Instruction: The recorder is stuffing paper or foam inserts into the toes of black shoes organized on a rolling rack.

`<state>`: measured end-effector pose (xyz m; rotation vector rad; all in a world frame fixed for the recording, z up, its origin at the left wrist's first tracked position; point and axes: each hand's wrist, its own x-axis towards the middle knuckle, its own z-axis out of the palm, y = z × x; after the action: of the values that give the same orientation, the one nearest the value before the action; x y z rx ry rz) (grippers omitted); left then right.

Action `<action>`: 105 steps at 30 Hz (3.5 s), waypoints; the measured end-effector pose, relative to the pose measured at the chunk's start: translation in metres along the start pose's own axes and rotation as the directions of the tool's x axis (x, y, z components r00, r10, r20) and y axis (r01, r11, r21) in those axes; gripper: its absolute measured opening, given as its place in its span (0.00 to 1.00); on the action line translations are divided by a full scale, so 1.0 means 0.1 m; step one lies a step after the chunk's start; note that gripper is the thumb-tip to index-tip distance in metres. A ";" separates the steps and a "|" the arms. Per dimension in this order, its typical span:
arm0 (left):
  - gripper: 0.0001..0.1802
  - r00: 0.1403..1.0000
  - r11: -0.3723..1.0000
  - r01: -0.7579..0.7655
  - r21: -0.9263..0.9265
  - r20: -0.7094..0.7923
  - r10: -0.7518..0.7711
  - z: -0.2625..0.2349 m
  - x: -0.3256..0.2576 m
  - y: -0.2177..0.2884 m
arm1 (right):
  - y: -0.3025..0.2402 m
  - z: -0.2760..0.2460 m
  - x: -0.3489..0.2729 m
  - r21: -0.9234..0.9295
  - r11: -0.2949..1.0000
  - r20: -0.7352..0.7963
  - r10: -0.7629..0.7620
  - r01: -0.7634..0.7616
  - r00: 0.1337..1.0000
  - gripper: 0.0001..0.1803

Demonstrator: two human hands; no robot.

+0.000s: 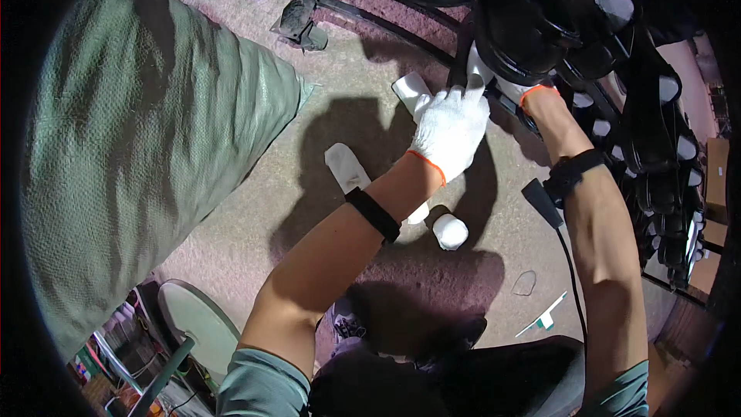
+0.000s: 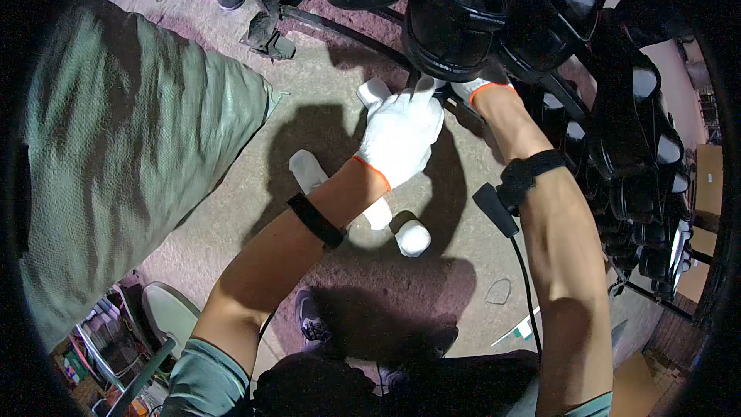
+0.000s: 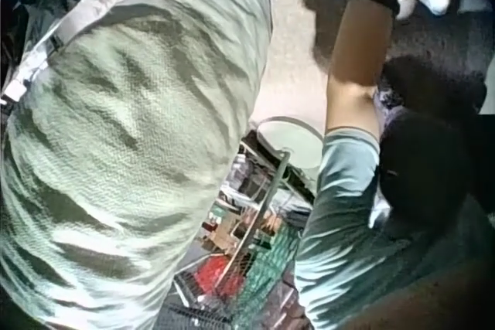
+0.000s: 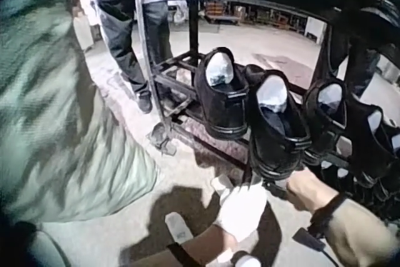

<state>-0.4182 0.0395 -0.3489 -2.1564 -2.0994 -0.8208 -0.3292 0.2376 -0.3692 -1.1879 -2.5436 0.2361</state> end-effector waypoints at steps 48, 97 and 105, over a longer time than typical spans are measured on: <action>0.12 0.997 0.992 -0.050 -0.113 0.048 0.056 0.47 0.30 0.88 | 0.21 -1.32 -0.70 -0.177 0.981 0.078 0.094 -0.079 0.993 0.21; 0.40 0.895 0.811 0.180 -0.557 0.434 0.100 0.05 0.86 1.65 | 0.89 -2.22 -2.46 0.610 0.711 -0.072 0.489 -0.350 0.869 0.30; 0.26 0.957 0.957 -0.067 -0.282 0.255 0.142 0.52 0.63 1.69 | 1.16 -1.58 -1.47 0.338 0.913 -0.200 0.309 -0.231 0.930 0.23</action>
<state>-0.2451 0.1012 -0.3123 -2.6371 -2.0660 -0.8926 -0.1018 0.2011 -0.2867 -1.3464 -2.0302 0.4977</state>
